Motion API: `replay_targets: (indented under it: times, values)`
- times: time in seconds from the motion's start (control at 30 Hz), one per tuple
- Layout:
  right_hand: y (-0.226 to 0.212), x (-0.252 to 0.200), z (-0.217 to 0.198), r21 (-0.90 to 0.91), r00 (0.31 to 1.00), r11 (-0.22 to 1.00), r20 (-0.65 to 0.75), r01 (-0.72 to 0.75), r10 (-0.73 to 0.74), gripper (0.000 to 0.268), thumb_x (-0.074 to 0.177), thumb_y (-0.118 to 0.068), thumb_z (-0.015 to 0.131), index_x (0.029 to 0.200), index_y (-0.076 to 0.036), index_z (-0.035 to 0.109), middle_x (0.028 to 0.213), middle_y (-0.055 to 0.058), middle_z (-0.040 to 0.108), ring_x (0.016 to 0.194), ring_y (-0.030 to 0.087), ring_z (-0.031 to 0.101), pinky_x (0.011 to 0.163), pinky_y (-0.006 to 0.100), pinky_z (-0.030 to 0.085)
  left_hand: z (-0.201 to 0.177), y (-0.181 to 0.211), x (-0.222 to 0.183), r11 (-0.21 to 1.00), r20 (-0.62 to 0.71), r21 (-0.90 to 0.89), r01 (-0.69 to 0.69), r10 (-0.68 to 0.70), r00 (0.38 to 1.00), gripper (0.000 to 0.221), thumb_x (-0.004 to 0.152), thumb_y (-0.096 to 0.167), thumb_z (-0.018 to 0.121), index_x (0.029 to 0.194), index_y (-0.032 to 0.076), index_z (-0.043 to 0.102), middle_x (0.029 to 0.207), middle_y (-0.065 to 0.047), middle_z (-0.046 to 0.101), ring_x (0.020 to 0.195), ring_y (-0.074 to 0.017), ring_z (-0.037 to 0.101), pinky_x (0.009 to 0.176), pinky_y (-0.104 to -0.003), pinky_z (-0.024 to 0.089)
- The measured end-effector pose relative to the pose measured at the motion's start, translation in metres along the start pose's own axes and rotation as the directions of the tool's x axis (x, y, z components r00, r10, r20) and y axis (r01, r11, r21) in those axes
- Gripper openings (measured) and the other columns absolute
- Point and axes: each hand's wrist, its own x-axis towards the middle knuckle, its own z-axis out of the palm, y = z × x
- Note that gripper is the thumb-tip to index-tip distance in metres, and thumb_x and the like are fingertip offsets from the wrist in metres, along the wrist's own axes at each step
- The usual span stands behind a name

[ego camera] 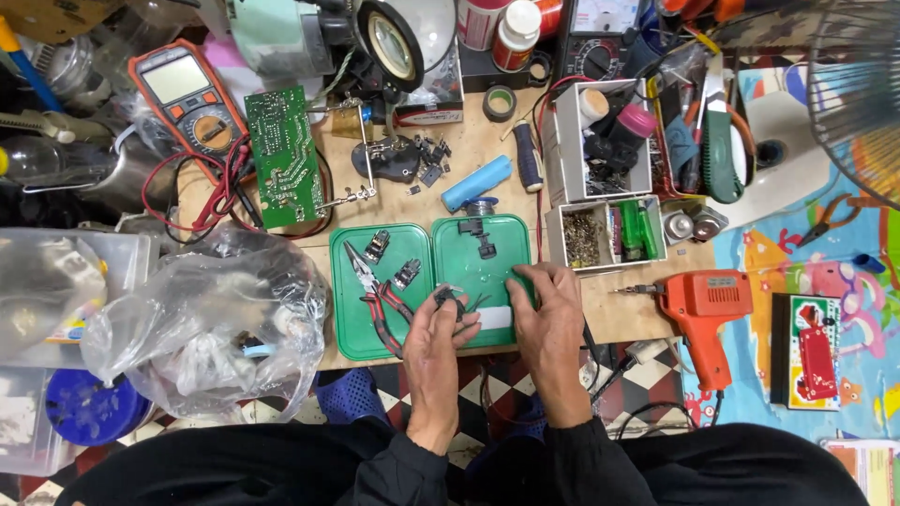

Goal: Inspecting and manipulating a small electronic component at a repair station to check for defects or assembly issues.

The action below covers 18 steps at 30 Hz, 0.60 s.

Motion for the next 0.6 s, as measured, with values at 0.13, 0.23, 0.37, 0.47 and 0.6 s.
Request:
replay_targets:
  times: [0.13,0.23,0.37,0.47,0.6]
  values:
    - [0.009,0.0,0.01,-0.084,1.0,0.996,-0.013,0.014,-0.016,0.022,0.093,-0.011,0.082,0.114,-0.005,0.082,0.112,0.01,0.068,0.102,0.026,0.063,0.088,0.037,0.054,0.003,-0.001,0.004,0.999,-0.005,0.039,0.021,-0.021,1.0,0.051,0.104,0.02,0.059,0.148,-0.006,0.065,0.129,-0.018,0.076,0.105,-0.0227,0.075,0.095,-0.034,0.063]
    - [0.009,0.0,0.013,-0.143,0.998,0.988,-0.02,0.049,-0.052,0.015,0.093,-0.009,0.081,0.106,-0.003,0.08,0.104,0.011,0.066,0.097,0.027,0.063,0.084,0.039,0.053,0.004,0.002,0.003,0.998,-0.01,0.046,0.038,-0.037,0.999,0.049,0.104,0.02,0.06,0.146,-0.005,0.067,0.128,-0.018,0.077,0.104,-0.0214,0.074,0.096,-0.033,0.063]
    - [0.014,-0.002,0.018,-0.203,1.0,0.979,-0.014,0.002,-0.005,0.014,0.095,-0.013,0.078,0.104,-0.002,0.079,0.102,0.012,0.067,0.096,0.029,0.064,0.085,0.042,0.054,0.004,0.005,0.001,0.996,0.003,0.065,0.059,-0.06,0.998,0.048,0.105,0.019,0.058,0.145,-0.005,0.066,0.13,-0.018,0.077,0.107,-0.0223,0.075,0.097,-0.033,0.063]
    - [0.016,0.001,0.02,-0.22,0.999,0.975,0.008,-0.036,0.039,0.013,0.096,-0.013,0.077,0.102,-0.002,0.079,0.101,0.012,0.068,0.095,0.029,0.066,0.084,0.042,0.055,-0.005,-0.009,0.009,0.999,0.021,0.013,0.049,-0.05,0.999,0.047,0.105,0.017,0.059,0.145,-0.006,0.066,0.131,-0.02,0.077,0.106,-0.0232,0.075,0.097,-0.034,0.063]
    - [0.02,0.003,0.021,-0.255,0.998,0.966,0.045,-0.04,0.053,0.013,0.095,-0.014,0.078,0.103,-0.004,0.076,0.105,0.013,0.071,0.099,0.032,0.068,0.089,0.044,0.056,-0.015,-0.025,0.017,0.997,0.071,-0.067,0.032,-0.027,0.997,0.042,0.108,0.015,0.061,0.144,-0.006,0.066,0.126,-0.02,0.075,0.106,-0.0262,0.074,0.099,-0.037,0.063]
